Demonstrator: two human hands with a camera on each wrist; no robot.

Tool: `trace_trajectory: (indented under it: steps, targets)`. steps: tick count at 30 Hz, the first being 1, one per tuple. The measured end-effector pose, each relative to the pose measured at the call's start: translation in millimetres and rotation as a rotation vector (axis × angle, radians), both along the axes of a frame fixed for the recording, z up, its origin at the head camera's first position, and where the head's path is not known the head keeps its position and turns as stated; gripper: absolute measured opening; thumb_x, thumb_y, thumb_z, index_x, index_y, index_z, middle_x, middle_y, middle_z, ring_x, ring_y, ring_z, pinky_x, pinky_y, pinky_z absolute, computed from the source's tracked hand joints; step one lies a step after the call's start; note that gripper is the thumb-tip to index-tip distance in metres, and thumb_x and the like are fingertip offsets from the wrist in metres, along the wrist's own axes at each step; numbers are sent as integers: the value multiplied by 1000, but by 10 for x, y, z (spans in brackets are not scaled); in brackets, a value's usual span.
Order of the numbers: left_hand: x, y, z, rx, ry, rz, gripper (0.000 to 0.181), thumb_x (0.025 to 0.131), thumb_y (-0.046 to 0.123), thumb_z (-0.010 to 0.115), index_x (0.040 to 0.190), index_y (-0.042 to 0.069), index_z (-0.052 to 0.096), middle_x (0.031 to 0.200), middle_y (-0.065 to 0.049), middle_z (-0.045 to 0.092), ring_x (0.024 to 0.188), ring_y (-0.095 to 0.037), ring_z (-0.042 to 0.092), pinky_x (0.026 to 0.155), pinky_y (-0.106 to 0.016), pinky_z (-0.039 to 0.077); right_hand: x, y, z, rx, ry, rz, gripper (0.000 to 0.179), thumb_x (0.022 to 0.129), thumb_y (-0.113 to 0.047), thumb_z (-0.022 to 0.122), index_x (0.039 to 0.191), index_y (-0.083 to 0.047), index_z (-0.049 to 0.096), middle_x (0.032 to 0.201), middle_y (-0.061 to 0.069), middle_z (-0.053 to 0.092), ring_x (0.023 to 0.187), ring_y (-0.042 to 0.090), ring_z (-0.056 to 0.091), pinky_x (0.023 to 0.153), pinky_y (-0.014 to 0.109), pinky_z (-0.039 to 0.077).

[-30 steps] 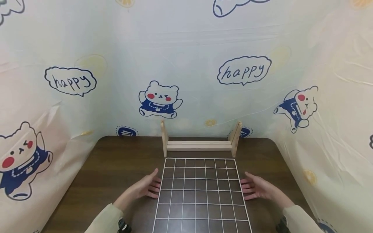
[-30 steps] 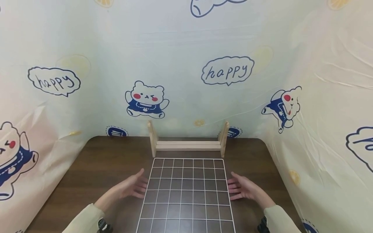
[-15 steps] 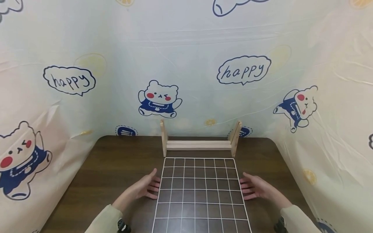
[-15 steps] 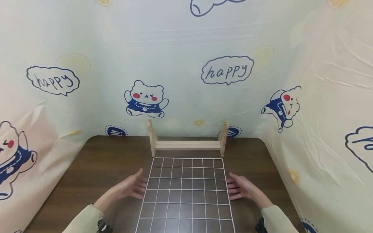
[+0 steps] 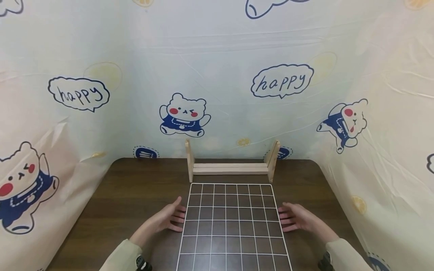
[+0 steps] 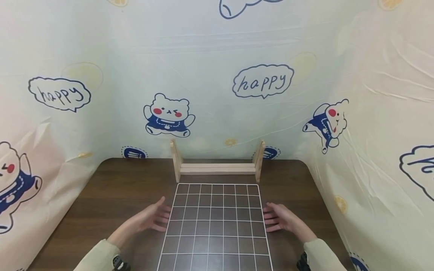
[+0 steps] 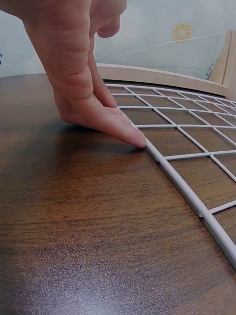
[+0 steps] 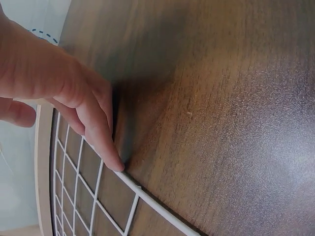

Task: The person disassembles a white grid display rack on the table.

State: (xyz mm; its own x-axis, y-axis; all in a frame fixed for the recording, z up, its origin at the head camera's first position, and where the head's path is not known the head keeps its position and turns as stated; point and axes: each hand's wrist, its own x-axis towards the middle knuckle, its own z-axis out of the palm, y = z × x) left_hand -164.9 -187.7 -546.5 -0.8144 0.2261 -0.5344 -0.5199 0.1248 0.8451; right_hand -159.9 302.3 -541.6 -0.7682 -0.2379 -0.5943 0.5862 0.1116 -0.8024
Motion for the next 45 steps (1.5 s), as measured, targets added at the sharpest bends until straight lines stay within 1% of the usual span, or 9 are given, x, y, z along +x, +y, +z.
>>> trace_trajectory:
  steps: [6,9,14,21,26,33,38,42,45]
  targets:
    - [12,44,-39,14,8,-14,81,100,58,32,129,-16,41,109,-26,50,95,-34,55,75,-53,55,64,82,-40,3,-16,-12,56,103,-37,39,130,11,47,112,19,55,99,31,58,83,52,53]
    - [7,50,-60,22,6,-17,80,100,58,33,130,-16,40,110,-26,49,96,-34,55,76,-53,55,97,130,-60,-11,-16,4,55,103,-37,37,129,10,47,110,16,55,100,28,57,84,51,52]
    - [-36,26,-75,7,19,27,80,99,59,34,130,-15,42,110,-26,49,96,-35,54,75,-53,55,75,110,-88,-62,22,29,54,104,-37,37,129,10,45,109,13,53,101,26,55,86,49,52]
    - [-12,-53,-111,28,-9,39,81,99,59,33,132,-14,41,112,-27,49,98,-35,55,77,-53,54,92,-7,-183,-9,52,-26,50,103,-34,43,125,10,48,105,13,51,95,26,54,81,48,54]
    - [-34,-34,-106,14,2,16,79,98,59,37,132,-12,41,109,-23,48,95,-33,54,76,-51,55,97,-5,-181,-2,57,-48,49,102,-34,44,125,10,49,104,13,52,95,25,54,79,46,54]
    - [21,-73,-152,-10,3,64,68,101,51,37,129,-11,45,103,-19,50,88,-29,55,74,-49,55,54,-67,-215,0,54,-40,45,101,-31,46,121,9,52,98,10,53,89,23,56,78,44,54]
    - [1,-52,-145,-19,43,40,65,102,47,41,130,-12,42,99,-16,51,86,-26,54,72,-46,56,18,-73,-199,3,62,-65,42,100,-29,47,119,8,54,94,8,54,85,21,57,75,44,55]
    - [-12,-45,-131,-42,69,35,59,103,41,42,128,-12,41,95,-14,50,82,-23,53,69,-44,56,-13,-90,-189,-10,72,-50,43,101,-29,46,120,9,52,95,9,54,86,21,57,76,44,55]
    - [17,-54,-135,-63,75,28,55,103,39,42,126,-11,41,92,-14,50,79,-23,52,67,-43,56,-8,-117,-205,5,62,-38,47,101,-32,46,124,9,49,96,10,53,86,22,56,76,45,55]
